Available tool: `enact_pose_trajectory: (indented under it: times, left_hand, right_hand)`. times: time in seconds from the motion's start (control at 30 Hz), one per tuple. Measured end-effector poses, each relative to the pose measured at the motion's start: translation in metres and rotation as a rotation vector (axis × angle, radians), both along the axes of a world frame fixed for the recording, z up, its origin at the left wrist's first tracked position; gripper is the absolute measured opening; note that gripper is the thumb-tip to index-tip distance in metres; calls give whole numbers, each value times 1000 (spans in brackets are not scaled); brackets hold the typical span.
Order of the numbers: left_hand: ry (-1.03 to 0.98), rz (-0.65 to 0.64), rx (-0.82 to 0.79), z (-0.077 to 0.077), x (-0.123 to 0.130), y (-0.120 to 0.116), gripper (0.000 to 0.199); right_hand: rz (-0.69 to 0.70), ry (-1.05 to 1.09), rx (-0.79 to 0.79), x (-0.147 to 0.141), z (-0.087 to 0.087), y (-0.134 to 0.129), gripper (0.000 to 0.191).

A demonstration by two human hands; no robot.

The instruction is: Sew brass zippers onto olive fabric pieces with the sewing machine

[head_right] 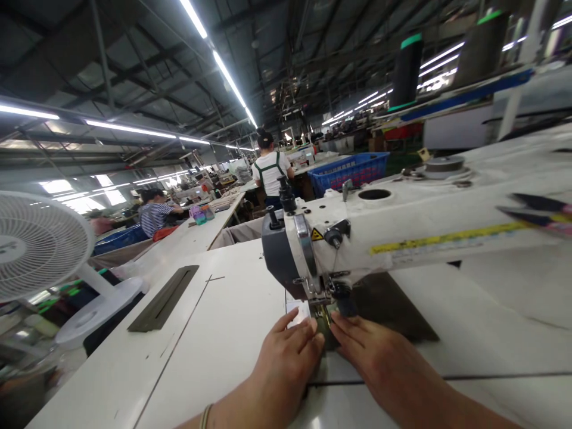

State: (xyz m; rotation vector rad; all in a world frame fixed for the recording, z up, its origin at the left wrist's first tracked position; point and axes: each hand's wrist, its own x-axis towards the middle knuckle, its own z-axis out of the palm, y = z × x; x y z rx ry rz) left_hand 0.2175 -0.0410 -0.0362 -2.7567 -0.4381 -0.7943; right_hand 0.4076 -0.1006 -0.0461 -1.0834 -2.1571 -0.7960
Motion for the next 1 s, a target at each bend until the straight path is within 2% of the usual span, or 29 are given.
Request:
enact_pose_trajectory:
  times: [0.27, 0.47, 1.0]
  left_hand:
    - [77, 27, -114, 9, 0, 9, 10]
    - [74, 49, -153, 8, 4, 15, 7]
    - [150, 77, -140, 9, 7, 19, 6]
  right_hand:
    - [22, 72, -83, 0, 10, 8, 44]
    - [20, 130, -131, -2, 16, 13, 42]
    - [-12, 123, -125, -3, 17, 16, 41]
